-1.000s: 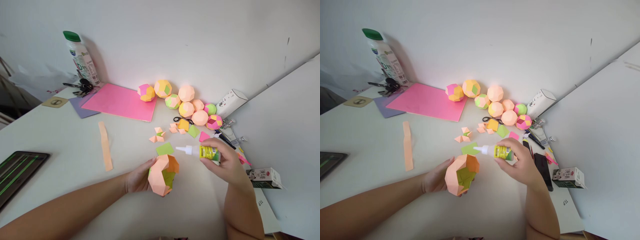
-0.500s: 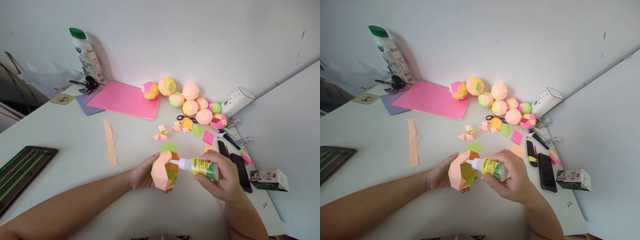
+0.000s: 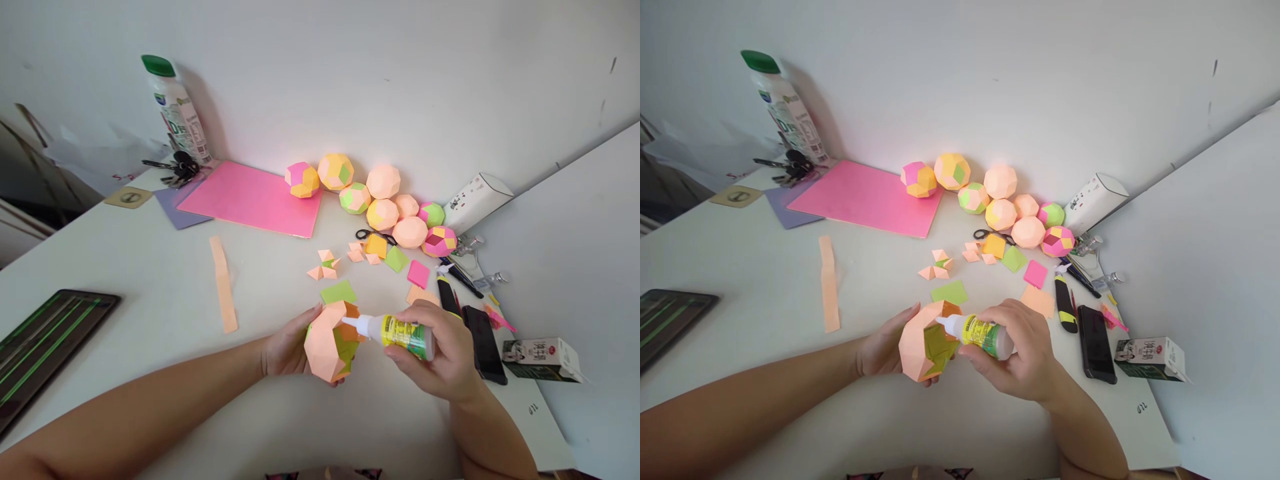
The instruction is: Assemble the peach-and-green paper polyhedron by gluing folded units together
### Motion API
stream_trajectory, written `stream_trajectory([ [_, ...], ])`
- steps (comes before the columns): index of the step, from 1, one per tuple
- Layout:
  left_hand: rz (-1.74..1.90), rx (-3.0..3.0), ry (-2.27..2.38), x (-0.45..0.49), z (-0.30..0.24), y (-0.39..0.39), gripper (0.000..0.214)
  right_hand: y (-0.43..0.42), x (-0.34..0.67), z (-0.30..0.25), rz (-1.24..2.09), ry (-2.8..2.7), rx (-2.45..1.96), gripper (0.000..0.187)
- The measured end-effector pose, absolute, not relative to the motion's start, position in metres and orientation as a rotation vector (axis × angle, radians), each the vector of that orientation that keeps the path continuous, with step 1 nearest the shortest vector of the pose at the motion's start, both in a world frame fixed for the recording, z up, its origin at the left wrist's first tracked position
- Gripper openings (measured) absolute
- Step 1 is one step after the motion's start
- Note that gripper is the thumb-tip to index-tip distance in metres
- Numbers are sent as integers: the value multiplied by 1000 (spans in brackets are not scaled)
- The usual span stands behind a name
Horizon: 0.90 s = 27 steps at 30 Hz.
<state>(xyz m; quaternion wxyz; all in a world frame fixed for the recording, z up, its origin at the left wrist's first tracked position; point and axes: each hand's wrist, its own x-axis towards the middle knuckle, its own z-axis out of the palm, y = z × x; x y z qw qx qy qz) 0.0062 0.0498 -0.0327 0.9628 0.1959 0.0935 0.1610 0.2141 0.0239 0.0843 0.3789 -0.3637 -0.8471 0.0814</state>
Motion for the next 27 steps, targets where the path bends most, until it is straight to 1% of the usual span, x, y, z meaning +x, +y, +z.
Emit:
stream_trajectory([
  [5,324,397,205,6,-33,49,71,24,214,85,171,-2167,-925,22],
  [11,329,410,192,5,-29,48,67,22,211,85,162,-2160,-902,20],
  [19,318,396,212,6,-33,48,72,24,212,85,74,-2170,-909,21],
  [27,314,416,232,5,-32,49,73,22,210,86,87,-2175,-884,20],
])
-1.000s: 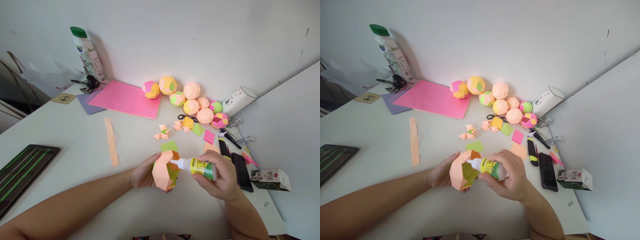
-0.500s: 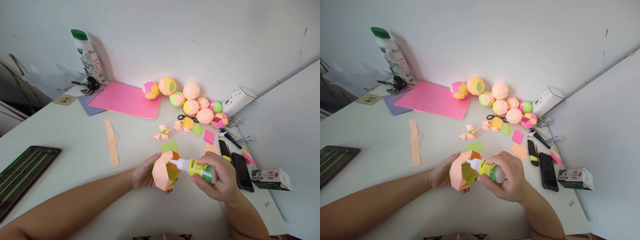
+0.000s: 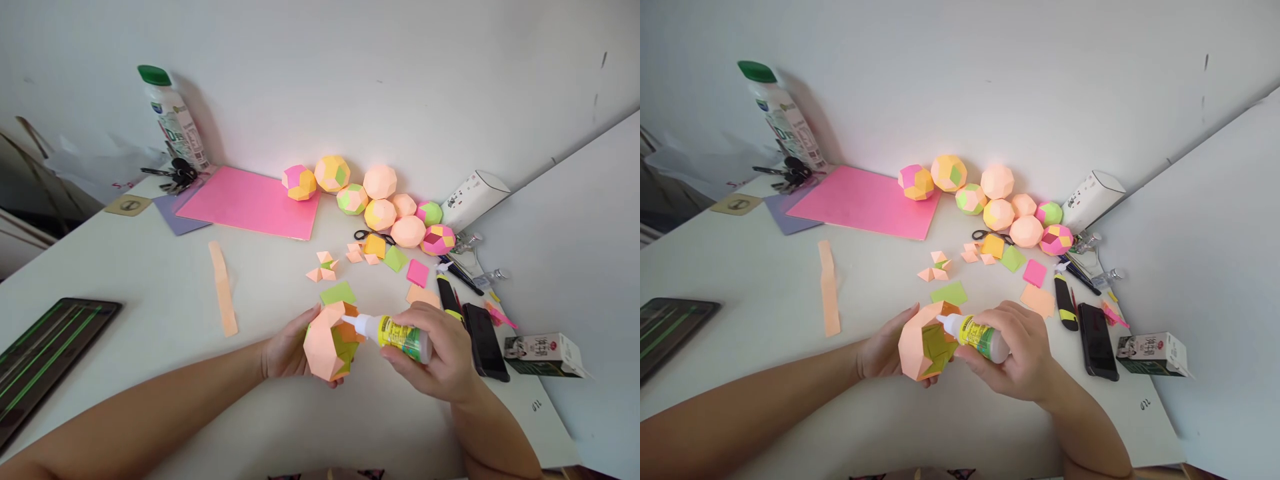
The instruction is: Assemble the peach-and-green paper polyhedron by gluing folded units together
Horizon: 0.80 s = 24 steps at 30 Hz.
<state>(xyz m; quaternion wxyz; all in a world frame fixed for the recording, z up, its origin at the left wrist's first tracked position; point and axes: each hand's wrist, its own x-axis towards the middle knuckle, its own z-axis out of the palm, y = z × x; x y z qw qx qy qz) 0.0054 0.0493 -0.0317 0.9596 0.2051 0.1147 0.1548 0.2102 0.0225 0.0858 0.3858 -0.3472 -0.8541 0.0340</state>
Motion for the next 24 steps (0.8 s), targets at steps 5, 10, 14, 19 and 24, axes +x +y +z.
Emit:
stream_trajectory([
  [5,315,440,250,5,-31,49,71,20,207,85,156,-2172,-847,19],
  [10,320,453,251,6,-28,49,67,19,206,83,171,-2167,-834,21],
  [14,303,446,260,6,-30,49,69,20,208,85,136,-2168,-859,20],
  [19,308,448,254,5,-32,50,72,22,210,86,92,-2161,-880,20],
  [24,313,452,262,6,-28,49,68,20,208,84,149,-2163,-847,21],
])
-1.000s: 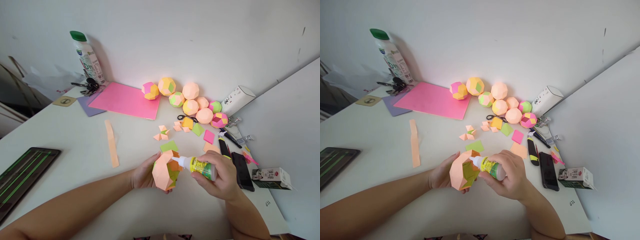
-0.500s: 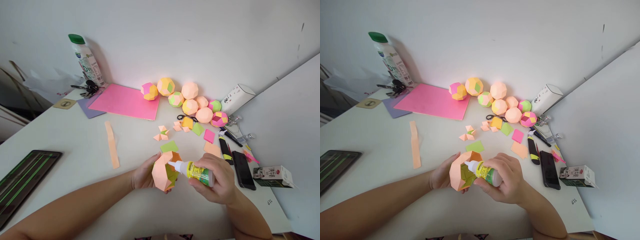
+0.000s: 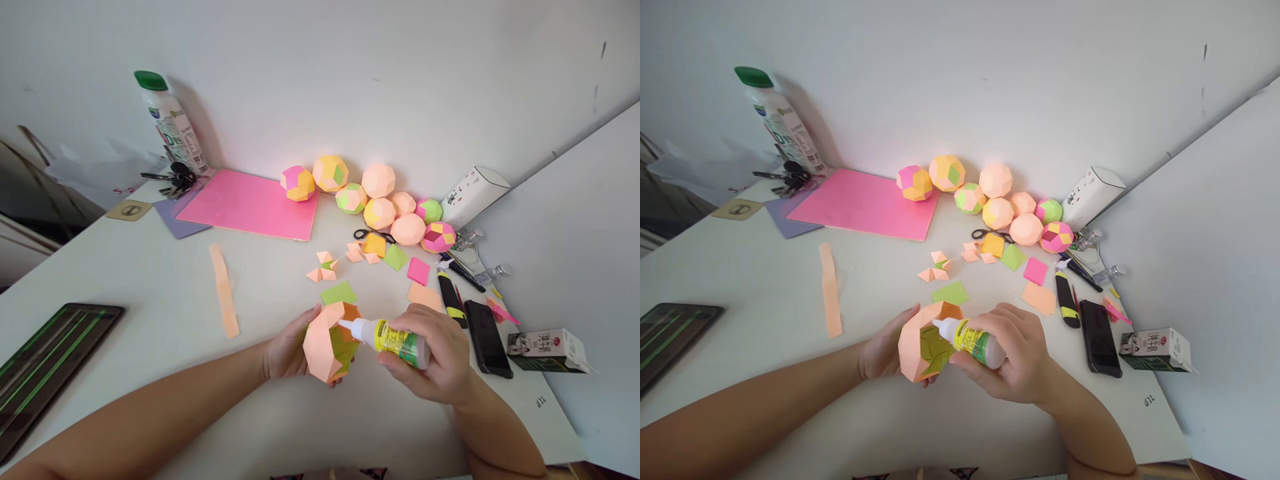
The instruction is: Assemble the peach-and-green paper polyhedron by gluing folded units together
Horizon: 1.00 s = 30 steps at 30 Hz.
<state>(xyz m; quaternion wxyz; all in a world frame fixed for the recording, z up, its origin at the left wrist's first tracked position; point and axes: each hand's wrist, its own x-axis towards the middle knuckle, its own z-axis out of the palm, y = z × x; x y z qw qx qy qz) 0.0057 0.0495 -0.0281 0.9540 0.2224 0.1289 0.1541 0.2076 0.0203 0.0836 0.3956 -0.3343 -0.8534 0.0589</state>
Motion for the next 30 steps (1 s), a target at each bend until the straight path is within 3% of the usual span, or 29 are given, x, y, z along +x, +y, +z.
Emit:
stream_trajectory([
  [11,291,451,277,5,-28,49,69,21,206,82,143,-2167,-854,21],
  [30,168,348,229,1,-49,51,92,22,206,80,39,-2150,-787,22],
])
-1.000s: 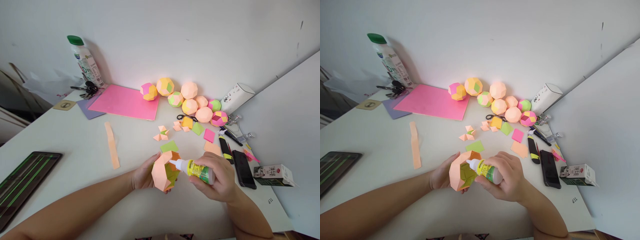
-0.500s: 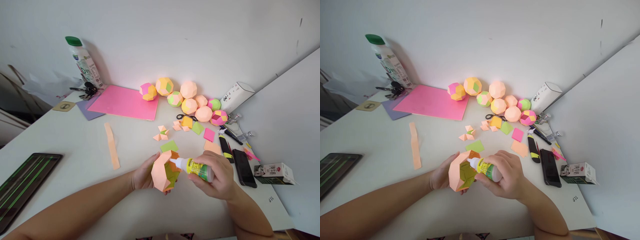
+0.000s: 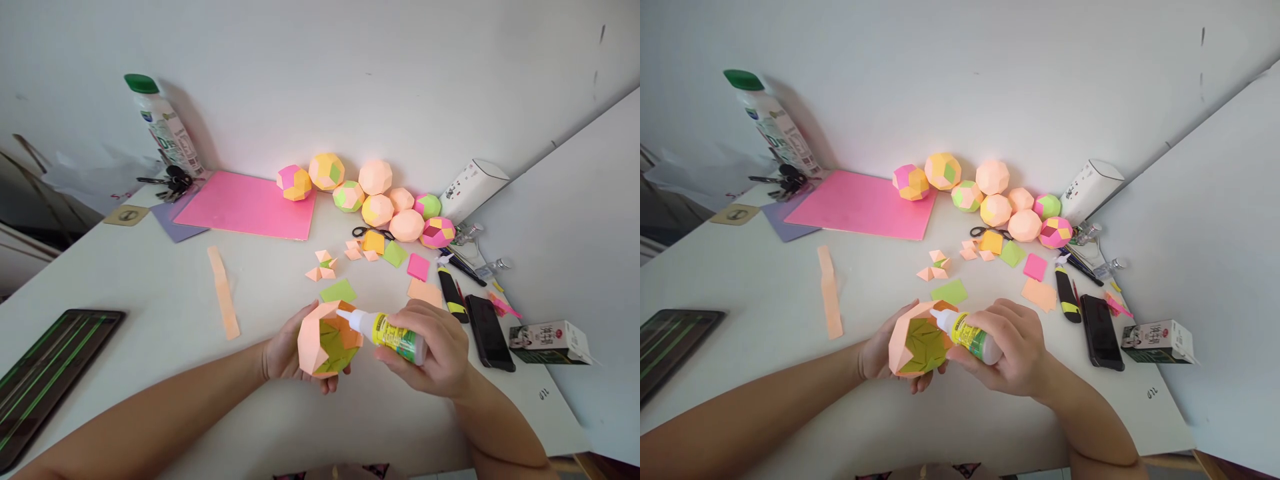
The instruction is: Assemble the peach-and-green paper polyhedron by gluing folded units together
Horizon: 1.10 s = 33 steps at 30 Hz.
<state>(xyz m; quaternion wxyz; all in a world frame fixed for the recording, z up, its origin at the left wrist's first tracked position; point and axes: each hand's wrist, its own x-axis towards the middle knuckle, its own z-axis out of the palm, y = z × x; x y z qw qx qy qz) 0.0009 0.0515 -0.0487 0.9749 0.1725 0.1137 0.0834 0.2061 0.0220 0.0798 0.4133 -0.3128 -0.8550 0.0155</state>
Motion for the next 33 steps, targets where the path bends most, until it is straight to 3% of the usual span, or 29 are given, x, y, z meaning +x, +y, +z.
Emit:
stream_trajectory([
  [33,181,352,255,1,-47,51,91,20,204,72,-95,-2187,-748,24],
])
